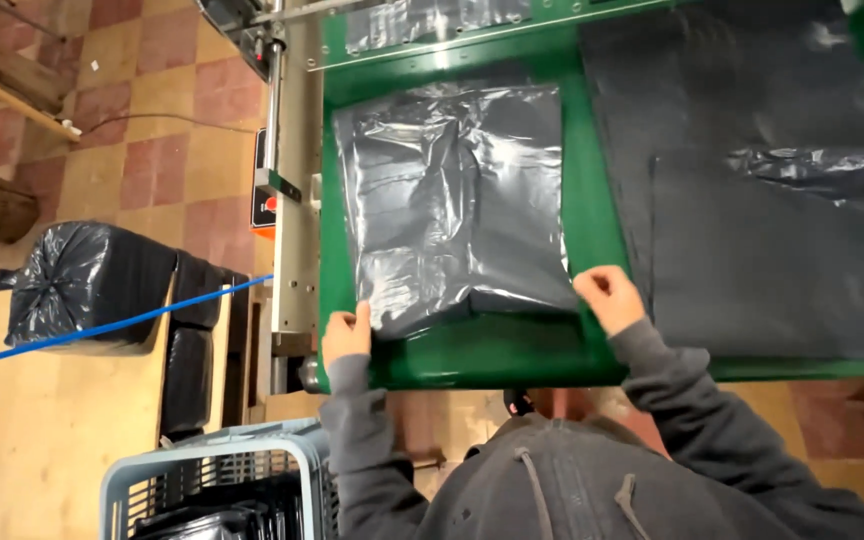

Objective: Folding and stacking plastic bags from a conveyor machine into a collection basket.

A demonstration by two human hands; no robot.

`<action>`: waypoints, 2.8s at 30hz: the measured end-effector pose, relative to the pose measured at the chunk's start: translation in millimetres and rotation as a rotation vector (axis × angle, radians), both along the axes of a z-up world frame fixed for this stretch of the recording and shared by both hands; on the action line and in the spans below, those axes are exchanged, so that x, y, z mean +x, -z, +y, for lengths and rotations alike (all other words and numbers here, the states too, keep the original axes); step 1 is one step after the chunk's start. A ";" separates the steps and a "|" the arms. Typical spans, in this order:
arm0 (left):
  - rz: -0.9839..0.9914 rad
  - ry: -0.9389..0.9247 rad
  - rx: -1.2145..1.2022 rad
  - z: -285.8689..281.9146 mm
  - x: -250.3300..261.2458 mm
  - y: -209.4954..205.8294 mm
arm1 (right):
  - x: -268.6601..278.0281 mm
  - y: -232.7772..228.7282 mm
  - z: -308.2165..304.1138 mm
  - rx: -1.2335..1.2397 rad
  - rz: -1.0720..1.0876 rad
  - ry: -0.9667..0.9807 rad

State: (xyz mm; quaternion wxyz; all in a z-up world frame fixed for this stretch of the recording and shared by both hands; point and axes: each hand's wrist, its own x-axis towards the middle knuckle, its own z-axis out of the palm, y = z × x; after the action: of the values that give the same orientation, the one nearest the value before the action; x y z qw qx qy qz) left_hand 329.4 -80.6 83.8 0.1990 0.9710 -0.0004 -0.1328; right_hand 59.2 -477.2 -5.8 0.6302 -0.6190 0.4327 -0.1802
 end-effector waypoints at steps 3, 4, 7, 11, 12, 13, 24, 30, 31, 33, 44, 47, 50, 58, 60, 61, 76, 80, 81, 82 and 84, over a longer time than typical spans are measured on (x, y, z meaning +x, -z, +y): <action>0.212 -0.080 -0.115 25.4 -11.0 36.6 | -7.9 -0.7 25.8 -0.255 0.323 -0.317; 0.131 -0.093 -0.198 24.9 -8.4 43.2 | -2.0 5.6 21.3 -0.343 0.263 -0.263; 0.014 -0.149 -0.287 23.5 -25.6 30.2 | -0.6 -23.6 5.2 -0.425 0.190 -0.235; 0.162 -0.083 -0.135 19.5 -81.4 -27.2 | -33.6 -35.6 -24.8 -0.382 0.434 -0.575; 0.161 -0.085 -0.138 23.3 -72.4 -16.0 | -27.0 -34.2 -36.6 -0.385 0.433 -0.577; 0.226 -0.035 -0.080 26.9 -63.4 -5.0 | -20.2 -33.2 -48.5 -0.184 0.396 -0.522; -0.005 0.010 -0.142 -106.0 151.8 27.8 | 225.3 7.1 -178.7 -0.017 0.070 -0.335; -0.046 -0.045 -0.060 -122.7 174.6 40.6 | 352.3 -51.4 -205.8 -0.797 0.105 -0.508; -0.054 -0.048 -0.025 -124.5 173.9 41.2 | 372.8 -57.5 -207.9 -0.927 0.231 -0.653; -0.049 -0.059 0.025 -134.3 159.6 24.9 | 406.1 -55.2 -212.4 -1.040 0.359 -0.814; -0.397 0.931 -0.006 -199.9 16.7 8.2 | 312.8 -190.4 -100.3 -1.121 -0.167 -0.810; -0.441 0.876 0.123 -143.5 32.6 36.3 | 197.4 -168.9 -76.0 -1.395 0.031 -0.945; 0.316 -0.425 -0.465 -152.8 44.3 -55.9 | 98.7 -137.6 -39.4 -1.387 -0.395 -0.773; -0.236 0.224 -0.486 18.3 -47.1 -38.6 | 27.3 -90.8 16.2 -1.479 -0.104 -0.701; -0.425 0.148 -0.488 30.1 -73.1 -28.6 | 29.7 -90.3 16.6 -1.505 -0.034 -0.716; -0.559 0.351 -0.399 25.4 -86.7 -33.9 | 33.4 -87.1 16.4 -1.560 0.018 -0.682; 0.001 1.340 -0.271 -78.7 -124.0 -66.3 | -12.3 -18.6 140.6 -1.245 -0.518 -0.963; 1.276 0.720 -0.616 -107.0 -3.8 85.7 | -67.8 0.7 93.6 -0.419 -0.375 -0.864; 1.276 0.744 -0.607 -89.8 9.6 105.8 | -61.7 -18.2 84.6 -0.432 -0.372 -0.844; 1.241 0.480 -0.765 -76.4 25.1 125.1 | -56.0 -38.0 73.7 -0.117 0.003 -0.601; 1.200 0.230 -0.897 -70.9 25.8 123.7 | -38.6 -36.2 58.8 0.206 0.350 -0.306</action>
State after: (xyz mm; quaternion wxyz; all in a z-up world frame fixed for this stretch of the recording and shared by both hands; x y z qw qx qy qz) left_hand 355.2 -151.5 -39.9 0.5260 0.5521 -0.0473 -0.6452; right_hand 20.6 -418.5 30.4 0.6254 -0.6317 0.4525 0.0720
